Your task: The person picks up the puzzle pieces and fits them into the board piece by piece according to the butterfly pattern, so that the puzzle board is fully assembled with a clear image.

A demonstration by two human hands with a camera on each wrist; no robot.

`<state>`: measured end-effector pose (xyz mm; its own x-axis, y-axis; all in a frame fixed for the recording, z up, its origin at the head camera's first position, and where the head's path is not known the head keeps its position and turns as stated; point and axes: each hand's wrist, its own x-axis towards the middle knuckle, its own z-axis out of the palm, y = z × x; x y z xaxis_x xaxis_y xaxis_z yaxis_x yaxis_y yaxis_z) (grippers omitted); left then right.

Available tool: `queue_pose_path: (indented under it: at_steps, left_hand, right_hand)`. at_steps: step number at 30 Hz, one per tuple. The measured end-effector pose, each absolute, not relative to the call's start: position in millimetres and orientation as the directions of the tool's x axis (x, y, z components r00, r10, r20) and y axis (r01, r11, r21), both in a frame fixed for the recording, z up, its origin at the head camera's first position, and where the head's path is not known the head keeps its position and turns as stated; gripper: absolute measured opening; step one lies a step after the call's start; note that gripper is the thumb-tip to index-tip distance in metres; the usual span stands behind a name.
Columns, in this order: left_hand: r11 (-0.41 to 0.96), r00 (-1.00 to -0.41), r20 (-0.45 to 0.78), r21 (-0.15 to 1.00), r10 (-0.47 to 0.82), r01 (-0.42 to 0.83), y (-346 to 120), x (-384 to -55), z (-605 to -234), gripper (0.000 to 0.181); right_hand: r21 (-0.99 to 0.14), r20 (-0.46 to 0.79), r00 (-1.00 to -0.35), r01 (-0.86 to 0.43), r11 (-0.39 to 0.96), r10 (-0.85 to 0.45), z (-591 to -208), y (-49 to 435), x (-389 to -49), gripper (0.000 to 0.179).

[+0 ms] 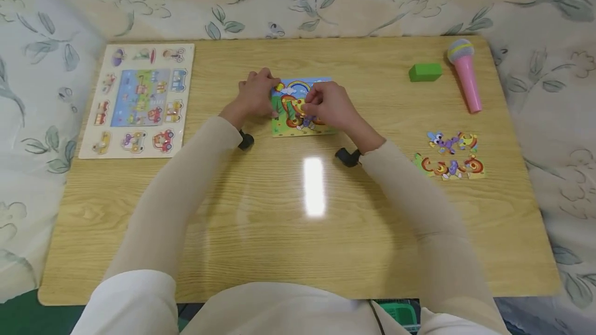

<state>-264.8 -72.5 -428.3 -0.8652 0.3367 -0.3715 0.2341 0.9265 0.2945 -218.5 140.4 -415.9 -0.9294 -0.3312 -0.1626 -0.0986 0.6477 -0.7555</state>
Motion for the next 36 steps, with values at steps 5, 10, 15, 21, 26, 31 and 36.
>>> queue_pose_path:
  at_steps: [5,10,15,21,26,31,36]
  left_hand:
    - [0.924,-0.853,-0.384,0.287,0.353,0.252,-65.3,-264.0,-428.6,0.086]
    - [0.935,-0.860,-0.383,0.239,0.337,0.261,-61.8,-266.9,-425.8,0.086]
    - [0.943,-0.855,-0.404,0.196,0.326,0.268,-62.3,-270.7,-422.1,0.086]
    - [0.942,-0.850,-0.410,0.197,0.330,0.271,-67.0,-270.9,-423.6,0.086]
    - [0.941,-0.852,-0.406,0.209,0.330,0.265,-69.1,-270.7,-424.5,0.086]
    - [0.937,-0.854,-0.393,0.217,0.342,0.275,-67.5,-271.1,-424.7,0.083]
    - [0.939,-0.854,-0.395,0.206,0.339,0.277,-67.9,-270.9,-425.3,0.084]
  right_hand:
    - [-0.725,-0.214,-0.930,-0.055,0.687,-0.300,-432.9,119.9,-231.2,0.016]
    - [-0.654,-0.190,-0.938,-0.099,0.750,-0.289,-434.8,112.6,-234.3,0.017]
    - [-0.583,-0.182,-0.934,-0.149,0.798,-0.307,-435.0,108.1,-239.1,0.023]
    - [-0.539,-0.236,-0.920,-0.143,0.830,-0.312,-433.7,102.4,-246.4,0.028]
    - [-0.485,-0.283,-0.909,-0.141,0.863,-0.307,-430.1,99.1,-253.0,0.032]
    - [-0.399,-0.350,-0.898,-0.115,0.910,-0.267,-427.6,97.6,-255.7,0.035]
    - [-0.359,-0.393,-0.884,-0.104,0.928,-0.252,-428.4,94.3,-257.3,0.036]
